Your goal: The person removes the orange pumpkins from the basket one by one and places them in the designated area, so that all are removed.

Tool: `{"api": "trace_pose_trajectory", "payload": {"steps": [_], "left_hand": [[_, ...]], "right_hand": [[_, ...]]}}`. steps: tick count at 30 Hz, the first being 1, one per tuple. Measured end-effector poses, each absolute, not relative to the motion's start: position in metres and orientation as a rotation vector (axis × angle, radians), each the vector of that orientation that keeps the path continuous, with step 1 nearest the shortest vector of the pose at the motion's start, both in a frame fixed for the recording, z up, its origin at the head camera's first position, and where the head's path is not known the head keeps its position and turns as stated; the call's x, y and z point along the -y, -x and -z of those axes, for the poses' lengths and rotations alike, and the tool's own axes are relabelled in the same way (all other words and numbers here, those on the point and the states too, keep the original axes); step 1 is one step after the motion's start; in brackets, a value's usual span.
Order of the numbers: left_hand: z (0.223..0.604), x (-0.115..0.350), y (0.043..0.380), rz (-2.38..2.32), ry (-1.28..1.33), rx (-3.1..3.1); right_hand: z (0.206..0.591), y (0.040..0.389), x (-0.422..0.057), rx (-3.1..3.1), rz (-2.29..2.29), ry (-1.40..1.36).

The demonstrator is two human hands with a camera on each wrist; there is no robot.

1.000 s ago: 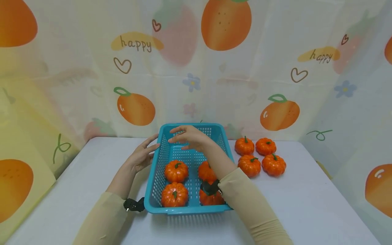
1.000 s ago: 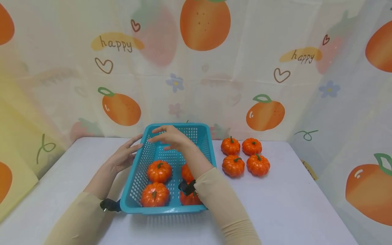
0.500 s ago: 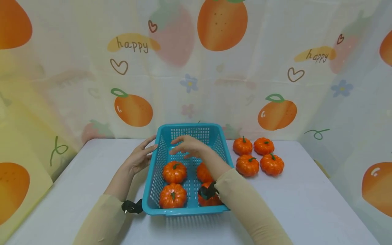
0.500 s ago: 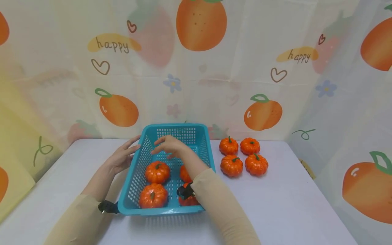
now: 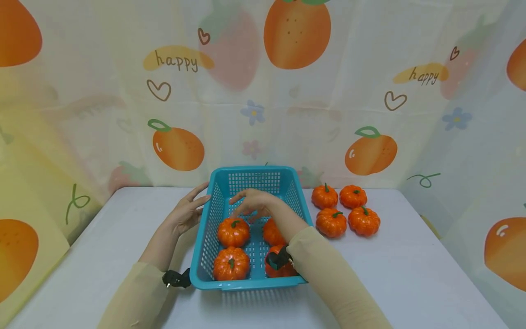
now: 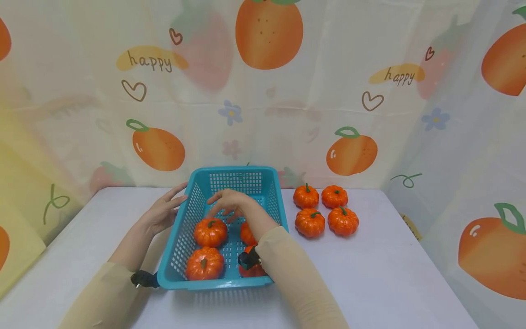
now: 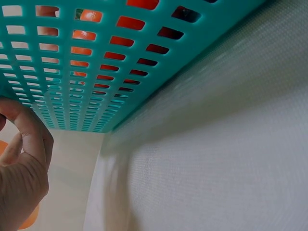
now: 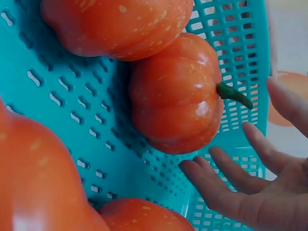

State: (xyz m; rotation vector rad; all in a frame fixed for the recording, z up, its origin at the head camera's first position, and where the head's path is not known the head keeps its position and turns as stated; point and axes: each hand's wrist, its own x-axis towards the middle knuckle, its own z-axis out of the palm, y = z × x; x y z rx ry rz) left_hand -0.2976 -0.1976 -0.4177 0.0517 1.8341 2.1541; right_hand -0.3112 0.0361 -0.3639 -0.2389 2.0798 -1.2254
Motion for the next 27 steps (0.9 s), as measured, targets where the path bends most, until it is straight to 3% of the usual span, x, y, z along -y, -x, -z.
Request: {"api": "trace_pose_trajectory", "payload": {"steps": [27], "left_hand": [[0.416,0.197,0.297,-2.15,-0.046,-1.825]], "right_hand": [[0.375,0.307,-0.035,-2.108,0.791,0.403]]}}
